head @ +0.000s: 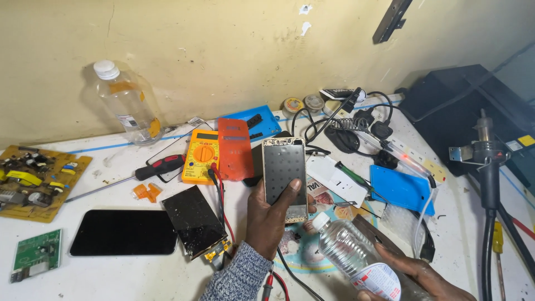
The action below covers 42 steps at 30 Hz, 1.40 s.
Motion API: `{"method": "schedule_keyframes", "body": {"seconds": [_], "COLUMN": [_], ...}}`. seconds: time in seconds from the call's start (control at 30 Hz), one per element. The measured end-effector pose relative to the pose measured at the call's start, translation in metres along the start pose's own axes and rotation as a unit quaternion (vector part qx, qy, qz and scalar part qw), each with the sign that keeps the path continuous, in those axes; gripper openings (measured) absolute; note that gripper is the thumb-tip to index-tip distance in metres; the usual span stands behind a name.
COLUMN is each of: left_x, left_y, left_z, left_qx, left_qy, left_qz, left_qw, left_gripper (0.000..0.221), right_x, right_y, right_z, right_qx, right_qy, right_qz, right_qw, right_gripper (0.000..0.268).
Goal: Reassembling a mobile phone by installing internal components, connecting cables, and attaching the screen and back cover.
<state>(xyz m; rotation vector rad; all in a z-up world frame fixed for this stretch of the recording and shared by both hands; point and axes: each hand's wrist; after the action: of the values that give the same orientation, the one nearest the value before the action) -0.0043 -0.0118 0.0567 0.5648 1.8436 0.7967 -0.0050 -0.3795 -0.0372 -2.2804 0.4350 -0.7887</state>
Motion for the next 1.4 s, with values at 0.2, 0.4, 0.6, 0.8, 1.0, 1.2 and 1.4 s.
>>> {"method": "schedule_keyframes", "body": {"seconds": [0.2, 0.4, 0.6, 0.8, 1.0, 1.2, 1.4], "left_x": [0.005, 0.009, 0.008, 0.005, 0.004, 0.011, 0.012], "left_y": [-0.006, -0.014, -0.015, -0.010, -0.010, -0.022, -0.019], "left_z": [-0.001, 0.001, 0.001, -0.002, -0.003, 0.005, 0.003], "left_qx": [-0.022, -0.042, -0.056, -0.033, -0.040, -0.092, -0.103], "left_qy": [-0.017, -0.021, -0.033, -0.036, -0.045, -0.084, -0.106], "left_qz": [0.130, 0.121, 0.130, 0.124, 0.131, 0.124, 0.119], "left_qw": [0.991, 0.992, 0.989, 0.991, 0.990, 0.984, 0.982], "left_gripper": [0.052, 0.049, 0.047, 0.047, 0.048, 0.050, 0.044], "right_x": [-0.038, -0.057, -0.066, -0.063, -0.062, -0.070, -0.073], "right_y": [-0.115, -0.238, -0.242, -0.211, -0.218, -0.232, -0.235], "right_z": [-0.049, -0.057, -0.060, -0.058, -0.056, -0.052, -0.046], "right_qx": [-0.105, -0.351, -0.290, -0.039, -0.041, -0.001, 0.029], "right_qy": [0.229, 0.324, 0.429, 0.525, 0.534, 0.526, 0.532], "right_qz": [-0.075, -0.070, -0.078, -0.150, -0.175, -0.158, -0.167], "right_qw": [0.965, 0.876, 0.852, 0.837, 0.826, 0.835, 0.830], "right_gripper": [0.095, 0.080, 0.067, 0.060, 0.061, 0.059, 0.058]}}
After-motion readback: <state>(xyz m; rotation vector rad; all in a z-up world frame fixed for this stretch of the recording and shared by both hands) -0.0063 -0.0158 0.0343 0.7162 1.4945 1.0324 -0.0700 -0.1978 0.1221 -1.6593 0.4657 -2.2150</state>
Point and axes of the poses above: each hand's wrist, its own z-axis towards the middle knuckle, its own x-axis out of the back of the hand, y = z × x, and after that the axes turned 12 degrees about -z, right-handed
